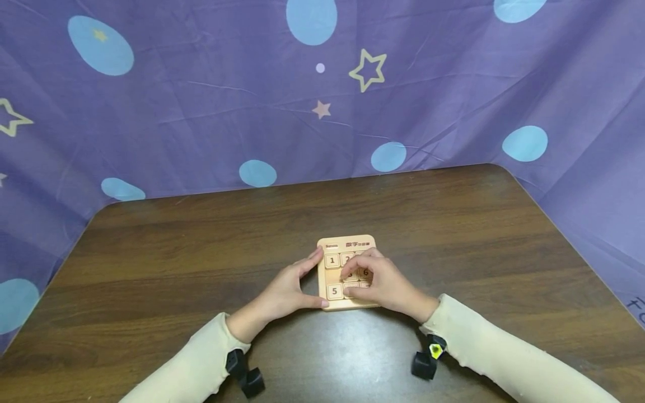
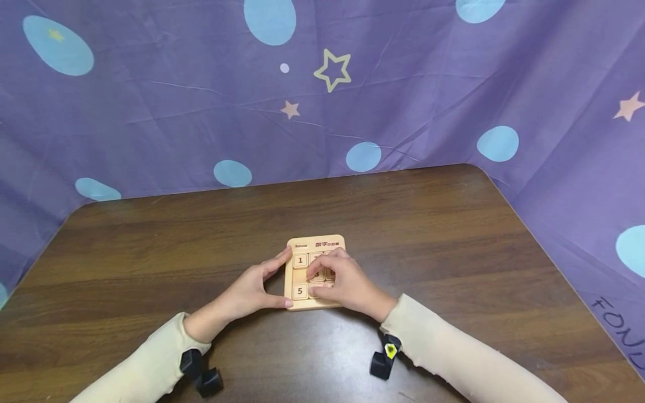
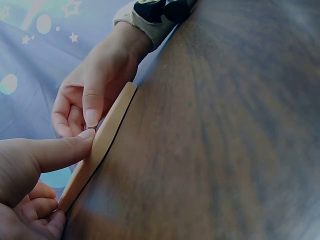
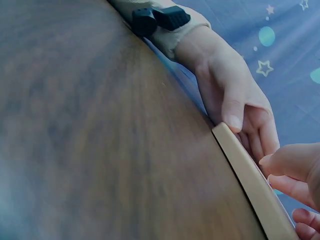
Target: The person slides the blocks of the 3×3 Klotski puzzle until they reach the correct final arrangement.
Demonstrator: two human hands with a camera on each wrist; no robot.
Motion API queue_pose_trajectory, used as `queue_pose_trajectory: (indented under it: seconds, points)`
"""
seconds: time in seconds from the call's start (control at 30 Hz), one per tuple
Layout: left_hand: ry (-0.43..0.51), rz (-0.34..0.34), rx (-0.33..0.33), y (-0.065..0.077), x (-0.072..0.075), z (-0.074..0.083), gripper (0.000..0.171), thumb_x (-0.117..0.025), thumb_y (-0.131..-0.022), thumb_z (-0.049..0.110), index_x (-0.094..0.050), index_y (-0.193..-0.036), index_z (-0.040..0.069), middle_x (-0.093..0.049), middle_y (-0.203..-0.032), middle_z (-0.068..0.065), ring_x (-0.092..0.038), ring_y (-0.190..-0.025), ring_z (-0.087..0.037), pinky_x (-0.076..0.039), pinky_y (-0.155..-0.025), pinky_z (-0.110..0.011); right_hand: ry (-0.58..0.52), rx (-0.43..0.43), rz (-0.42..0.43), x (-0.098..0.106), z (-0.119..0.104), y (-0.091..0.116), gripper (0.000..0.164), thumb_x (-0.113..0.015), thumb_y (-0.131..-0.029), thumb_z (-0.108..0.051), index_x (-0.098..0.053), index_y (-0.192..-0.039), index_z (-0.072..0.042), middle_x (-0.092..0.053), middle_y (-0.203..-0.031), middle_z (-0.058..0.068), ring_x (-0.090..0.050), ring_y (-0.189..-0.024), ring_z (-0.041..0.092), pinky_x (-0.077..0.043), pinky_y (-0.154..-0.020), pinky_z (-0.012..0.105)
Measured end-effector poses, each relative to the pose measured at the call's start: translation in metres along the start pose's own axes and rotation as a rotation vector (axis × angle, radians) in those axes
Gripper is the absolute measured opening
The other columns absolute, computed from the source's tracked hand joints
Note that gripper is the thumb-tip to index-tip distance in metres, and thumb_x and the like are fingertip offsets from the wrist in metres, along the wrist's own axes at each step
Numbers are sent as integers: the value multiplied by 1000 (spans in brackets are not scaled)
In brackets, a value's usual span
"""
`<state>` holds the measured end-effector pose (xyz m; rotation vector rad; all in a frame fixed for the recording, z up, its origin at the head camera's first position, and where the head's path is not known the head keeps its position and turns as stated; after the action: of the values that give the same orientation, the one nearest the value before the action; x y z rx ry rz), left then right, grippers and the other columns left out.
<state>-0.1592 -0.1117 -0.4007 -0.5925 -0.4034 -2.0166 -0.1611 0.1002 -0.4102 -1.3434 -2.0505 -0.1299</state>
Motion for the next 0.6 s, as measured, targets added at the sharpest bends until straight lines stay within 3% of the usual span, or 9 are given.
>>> queue_pose_trajectory:
  seconds: [0.23,0.6]
  points:
    - [13,-3,-15,0,0,-1,97,-85,-66,17,-31,-145,0,-26,-152,-10,-23,-140,-27,-16,-114,-46,17,25,-29,-4,-4,-1,26,-81,-67,-13,-68,-88,-19,-52,-84,-3,-42,-80,11,-40,-68,24]
    - [21,-1,-17,0,0,-1,97,-85,-66,16,-31,-145,0,-27,-152,-11,-24,-140,-27,-16,-114,-46,25,30,-83,-3,-6,-6,25,-80,-68,-13,-67,-88,-18,-55,-83,-5,-40,-79,11,-38,-67,23]
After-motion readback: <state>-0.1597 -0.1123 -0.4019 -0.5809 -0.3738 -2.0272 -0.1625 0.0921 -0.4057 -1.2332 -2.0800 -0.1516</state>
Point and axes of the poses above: each hand's wrist, its own y-axis away from the middle knuckle, its own x-axis out of the back of the hand, z = x × y, the point moved 2 cm from there along -y, towards the middle knuckle
